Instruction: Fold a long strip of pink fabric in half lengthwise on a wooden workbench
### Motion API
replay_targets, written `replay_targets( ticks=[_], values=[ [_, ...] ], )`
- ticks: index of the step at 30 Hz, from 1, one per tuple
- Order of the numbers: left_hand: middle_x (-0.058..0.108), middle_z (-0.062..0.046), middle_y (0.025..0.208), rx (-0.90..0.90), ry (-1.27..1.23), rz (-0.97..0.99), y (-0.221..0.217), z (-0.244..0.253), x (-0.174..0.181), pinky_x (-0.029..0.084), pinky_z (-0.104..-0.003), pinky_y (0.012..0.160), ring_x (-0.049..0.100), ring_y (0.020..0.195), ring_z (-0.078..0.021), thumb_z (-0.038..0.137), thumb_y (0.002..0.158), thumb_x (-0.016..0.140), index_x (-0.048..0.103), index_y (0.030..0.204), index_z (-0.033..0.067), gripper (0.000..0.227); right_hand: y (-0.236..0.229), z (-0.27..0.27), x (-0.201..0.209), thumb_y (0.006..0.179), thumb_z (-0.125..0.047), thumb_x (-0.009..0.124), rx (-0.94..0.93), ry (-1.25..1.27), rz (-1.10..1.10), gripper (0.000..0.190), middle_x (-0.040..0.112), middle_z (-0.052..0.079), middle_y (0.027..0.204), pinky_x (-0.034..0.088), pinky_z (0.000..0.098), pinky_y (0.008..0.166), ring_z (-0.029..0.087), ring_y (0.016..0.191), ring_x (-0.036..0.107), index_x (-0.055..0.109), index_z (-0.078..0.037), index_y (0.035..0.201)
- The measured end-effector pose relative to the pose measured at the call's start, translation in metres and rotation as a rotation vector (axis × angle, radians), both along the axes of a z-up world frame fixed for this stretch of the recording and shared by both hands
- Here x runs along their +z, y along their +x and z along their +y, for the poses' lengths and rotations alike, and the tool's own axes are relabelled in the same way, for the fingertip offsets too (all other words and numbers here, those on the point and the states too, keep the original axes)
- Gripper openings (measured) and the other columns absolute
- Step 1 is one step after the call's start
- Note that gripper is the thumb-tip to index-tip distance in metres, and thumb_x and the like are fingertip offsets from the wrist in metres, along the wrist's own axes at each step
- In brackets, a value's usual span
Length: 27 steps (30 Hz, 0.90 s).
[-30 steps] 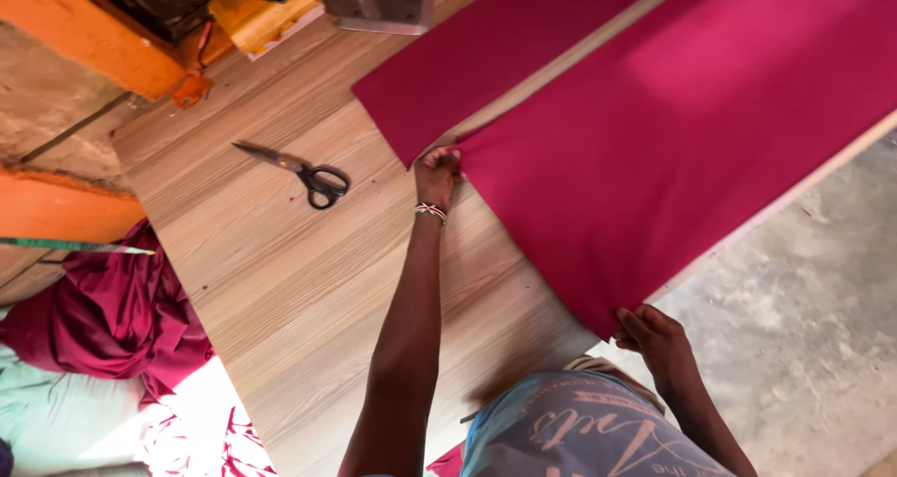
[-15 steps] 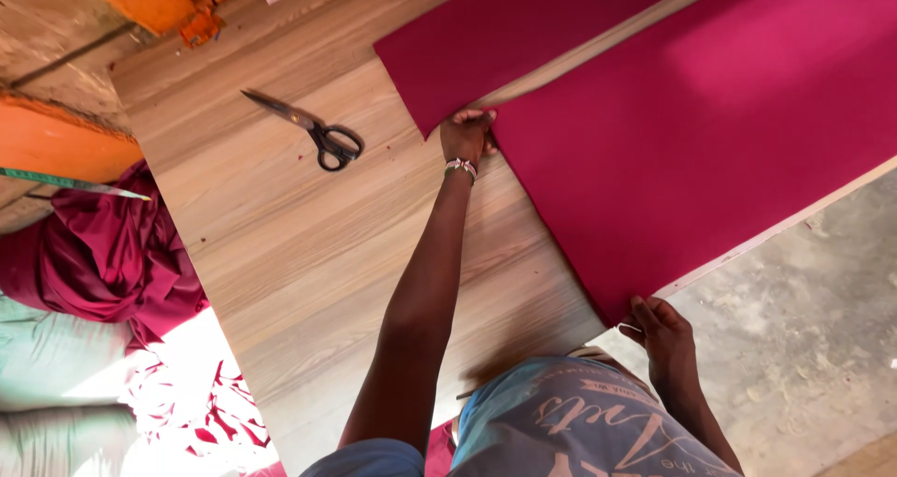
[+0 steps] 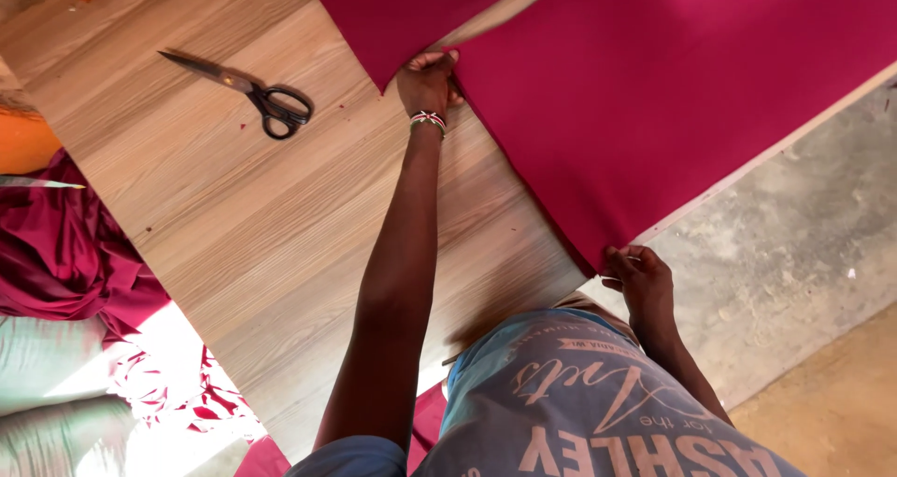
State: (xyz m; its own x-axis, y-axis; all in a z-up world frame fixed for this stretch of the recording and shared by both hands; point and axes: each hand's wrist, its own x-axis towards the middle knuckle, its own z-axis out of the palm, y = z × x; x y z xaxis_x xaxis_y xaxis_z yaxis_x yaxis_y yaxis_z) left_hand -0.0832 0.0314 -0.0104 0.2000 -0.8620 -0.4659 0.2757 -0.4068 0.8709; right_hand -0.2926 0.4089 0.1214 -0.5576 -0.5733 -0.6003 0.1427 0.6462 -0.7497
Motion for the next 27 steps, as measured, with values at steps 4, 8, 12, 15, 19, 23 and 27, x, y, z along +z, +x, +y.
replay_targets(
  ticks=[4, 8, 12, 15, 19, 23, 27],
  values=[
    [0.059, -0.009, 0.057, 0.003, -0.023, 0.015, 0.001, 0.009, 0.012, 0.049, -0.036, 0.023, 0.050, 0.028, -0.0189, 0.015, 0.078, 0.084, 0.073, 0.082, 0.0020, 0.018, 0.001, 0.005, 0.003, 0.097, -0.023, 0.074, 0.018, -0.024, 0.010, 0.017, 0.070, 0.006, 0.085, 0.055, 0.0306, 0.069, 0.015, 0.075, 0.064, 0.062, -0.011, 0.093],
    [0.060, -0.009, 0.059, 0.012, -0.005, -0.047, 0.000, 0.013, 0.031, 0.050, -0.034, 0.024, 0.048, 0.028, -0.0179, 0.013, 0.080, 0.083, 0.073, 0.082, 0.0022, 0.015, -0.004, 0.008, -0.007, 0.099, -0.022, 0.073, 0.039, -0.079, -0.016, 0.016, 0.071, 0.004, 0.086, 0.054, 0.0290, 0.071, 0.014, 0.075, 0.064, 0.062, -0.012, 0.092],
    [0.062, -0.009, 0.059, 0.001, -0.010, -0.079, 0.000, 0.016, 0.043, 0.049, -0.032, 0.024, 0.047, 0.028, -0.0167, 0.014, 0.080, 0.084, 0.075, 0.082, 0.0011, 0.015, -0.002, 0.004, -0.002, 0.100, -0.022, 0.072, 0.054, -0.053, 0.000, 0.016, 0.071, 0.005, 0.087, 0.055, 0.0303, 0.071, 0.016, 0.076, 0.064, 0.062, -0.011, 0.094],
    [0.062, -0.008, 0.058, 0.012, 0.050, -0.094, -0.001, 0.017, 0.052, 0.047, -0.033, 0.023, 0.048, 0.029, -0.0184, 0.011, 0.081, 0.084, 0.074, 0.077, 0.0012, 0.014, 0.000, 0.000, 0.004, 0.101, -0.023, 0.071, 0.088, 0.017, 0.060, 0.019, 0.068, 0.006, 0.086, 0.056, 0.0306, 0.070, 0.018, 0.074, 0.064, 0.060, -0.010, 0.093],
    [0.062, -0.007, 0.059, 0.009, 0.096, -0.133, -0.002, 0.016, 0.054, 0.050, -0.033, 0.024, 0.048, 0.028, -0.0182, 0.012, 0.082, 0.083, 0.074, 0.080, 0.0014, 0.014, -0.001, -0.001, 0.005, 0.101, -0.024, 0.069, 0.135, 0.064, 0.104, 0.019, 0.071, 0.008, 0.087, 0.057, 0.0316, 0.072, 0.018, 0.077, 0.067, 0.060, -0.009, 0.095],
    [0.060, -0.007, 0.060, 0.030, 0.089, -0.090, -0.002, 0.009, 0.040, 0.049, -0.035, 0.023, 0.046, 0.027, -0.0187, 0.012, 0.081, 0.083, 0.076, 0.083, -0.0005, 0.015, -0.001, -0.001, 0.005, 0.103, -0.026, 0.067, 0.182, 0.072, 0.148, 0.020, 0.072, 0.011, 0.088, 0.058, 0.0335, 0.073, 0.020, 0.078, 0.067, 0.062, -0.007, 0.097],
    [0.058, -0.009, 0.060, 0.052, 0.143, -0.078, -0.002, 0.005, 0.035, 0.048, -0.038, 0.022, 0.045, 0.027, -0.0196, 0.009, 0.081, 0.083, 0.073, 0.089, -0.0009, 0.016, 0.003, -0.005, 0.014, 0.101, -0.025, 0.070, 0.170, 0.082, 0.158, 0.021, 0.070, 0.009, 0.078, 0.052, 0.0305, 0.068, 0.016, 0.069, 0.061, 0.062, -0.007, 0.094]
  ],
)
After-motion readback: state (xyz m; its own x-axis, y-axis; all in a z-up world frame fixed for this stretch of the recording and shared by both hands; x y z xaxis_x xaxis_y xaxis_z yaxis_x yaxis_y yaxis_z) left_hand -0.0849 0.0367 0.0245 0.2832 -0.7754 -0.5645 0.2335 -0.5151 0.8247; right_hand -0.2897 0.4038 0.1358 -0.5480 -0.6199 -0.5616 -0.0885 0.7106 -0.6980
